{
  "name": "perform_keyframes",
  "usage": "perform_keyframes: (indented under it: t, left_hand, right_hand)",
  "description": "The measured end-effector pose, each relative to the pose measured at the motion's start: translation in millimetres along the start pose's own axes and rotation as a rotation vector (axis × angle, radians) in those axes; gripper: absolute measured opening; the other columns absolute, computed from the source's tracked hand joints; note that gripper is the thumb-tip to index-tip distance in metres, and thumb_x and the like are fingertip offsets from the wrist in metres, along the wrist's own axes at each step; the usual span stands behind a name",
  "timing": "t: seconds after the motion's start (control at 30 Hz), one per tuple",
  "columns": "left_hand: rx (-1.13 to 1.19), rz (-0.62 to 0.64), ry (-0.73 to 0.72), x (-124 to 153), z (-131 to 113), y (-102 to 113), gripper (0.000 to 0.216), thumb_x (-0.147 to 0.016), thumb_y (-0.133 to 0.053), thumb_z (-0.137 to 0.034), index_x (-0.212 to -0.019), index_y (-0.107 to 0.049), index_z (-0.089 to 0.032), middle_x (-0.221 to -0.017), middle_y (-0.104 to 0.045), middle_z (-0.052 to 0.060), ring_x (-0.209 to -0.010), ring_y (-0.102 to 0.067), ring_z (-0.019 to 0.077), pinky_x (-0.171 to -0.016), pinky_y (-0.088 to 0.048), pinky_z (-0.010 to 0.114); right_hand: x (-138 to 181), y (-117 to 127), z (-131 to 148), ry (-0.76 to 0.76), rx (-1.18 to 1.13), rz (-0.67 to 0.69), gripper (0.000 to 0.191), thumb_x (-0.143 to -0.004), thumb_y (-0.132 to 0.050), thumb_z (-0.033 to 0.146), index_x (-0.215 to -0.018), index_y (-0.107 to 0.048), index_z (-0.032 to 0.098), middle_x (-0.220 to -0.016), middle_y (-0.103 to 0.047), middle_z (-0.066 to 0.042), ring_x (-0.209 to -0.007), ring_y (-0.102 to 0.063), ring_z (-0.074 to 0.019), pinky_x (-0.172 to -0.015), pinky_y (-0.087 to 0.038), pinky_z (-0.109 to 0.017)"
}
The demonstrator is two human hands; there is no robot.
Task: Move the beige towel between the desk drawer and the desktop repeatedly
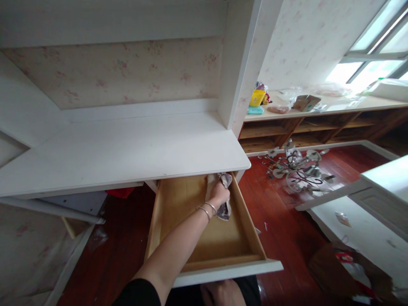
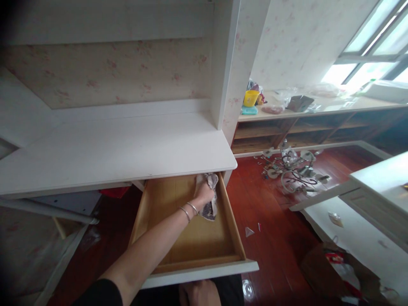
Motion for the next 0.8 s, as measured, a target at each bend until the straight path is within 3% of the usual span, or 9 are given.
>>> perform_keyframes:
  t: [0.1,0.2,0.37,0.47,0.57,0.7,0.8]
  left_hand:
    - [-0.075,0.117,-0.103,8.0,-15.4,-12.5,0.050,-0.075,-0.063,-0.013,-0.125,-0.064,-0.022,-0.109,-0.074,0.012,-0.102,-0.069,0.0254,-0.086,-0.050,0.030]
    - [-0.228,0.211,-0.166,17.5,-17.2,-10.6,0.052,-0.080,-0.058,-0.017,-0.132,-0.060,-0.021,-0.117,-0.071,0.016,-0.109,-0.068,0.0289,-0.091,-0.051,0.034]
    - [-0.427,0.381,-0.292,44.4,-19.1,0.8,0.047,-0.081,-0.055,-0.017,-0.127,-0.062,-0.021,-0.119,-0.071,0.015,-0.110,-0.067,0.0283,-0.092,-0.051,0.037]
    - [-0.533,0.482,-0.322,68.4,-27.0,3.7,0.038,-0.078,-0.058,-0.018,-0.115,-0.068,-0.018,-0.114,-0.072,0.018,-0.103,-0.068,0.0307,-0.086,-0.054,0.040]
    - [-0.738,0.672,-0.379,97.4,-33.1,-1.9,0.028,-0.075,-0.060,-0.019,-0.100,-0.071,-0.015,-0.106,-0.072,0.021,-0.092,-0.069,0.0319,-0.074,-0.055,0.040]
    - [-0.917,0.988,-0.534,135.6,-33.8,-15.1,0.020,-0.073,-0.060,-0.017,-0.089,-0.070,-0.018,-0.098,-0.074,0.015,-0.083,-0.069,0.0289,-0.063,-0.052,0.035]
    - [-1.005,1.063,-0.572,148.6,-29.4,-17.5,0.019,-0.075,-0.057,-0.020,-0.089,-0.070,-0.018,-0.094,-0.073,0.011,-0.081,-0.069,0.0263,-0.061,-0.051,0.032]
  right_hand:
    - [0.2,0.2,0.9,-0.005,-0.020,-0.010,0.026,-0.090,-0.056,0.019,-0.096,-0.079,0.030,-0.098,-0.078,-0.001,-0.089,-0.073,-0.0193,-0.079,-0.048,-0.021]
    - [-0.5,-1.7,-0.2,-0.014,-0.044,-0.019,0.025,-0.090,-0.056,0.019,-0.095,-0.079,0.029,-0.096,-0.079,-0.001,-0.089,-0.073,-0.0194,-0.078,-0.048,-0.021]
    - [-3.0,-5.8,-3.6,0.016,-0.087,-0.011,0.024,-0.089,-0.057,0.018,-0.090,-0.079,0.029,-0.093,-0.078,-0.001,-0.090,-0.072,-0.0208,-0.077,-0.047,-0.022]
    - [-3.6,-4.9,-5.0,0.016,-0.132,-0.003,0.024,-0.088,-0.057,0.020,-0.091,-0.079,0.029,-0.095,-0.078,-0.001,-0.092,-0.072,-0.0208,-0.080,-0.048,-0.023]
    - [-2.9,-1.1,-4.1,0.003,-0.155,-0.008,0.025,-0.089,-0.056,0.022,-0.096,-0.079,0.029,-0.100,-0.078,-0.001,-0.096,-0.071,-0.0211,-0.084,-0.049,-0.024]
    - [-2.0,2.1,0.2,0.008,-0.145,0.007,0.028,-0.089,-0.054,0.020,-0.102,-0.078,0.028,-0.106,-0.077,-0.002,-0.100,-0.070,-0.0218,-0.087,-0.048,-0.025]
    - [-1.6,1.8,1.1,-0.001,-0.132,0.007,0.028,-0.090,-0.053,0.020,-0.101,-0.078,0.028,-0.105,-0.077,-0.002,-0.099,-0.070,-0.0213,-0.089,-0.048,-0.025]
Point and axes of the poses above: each hand's wrist, its own x-axis away from the middle knuckle, its own y-axis out of the back of the hand, z = x × y, the point moved 5 cm from there along -x, towards the middle knuckle
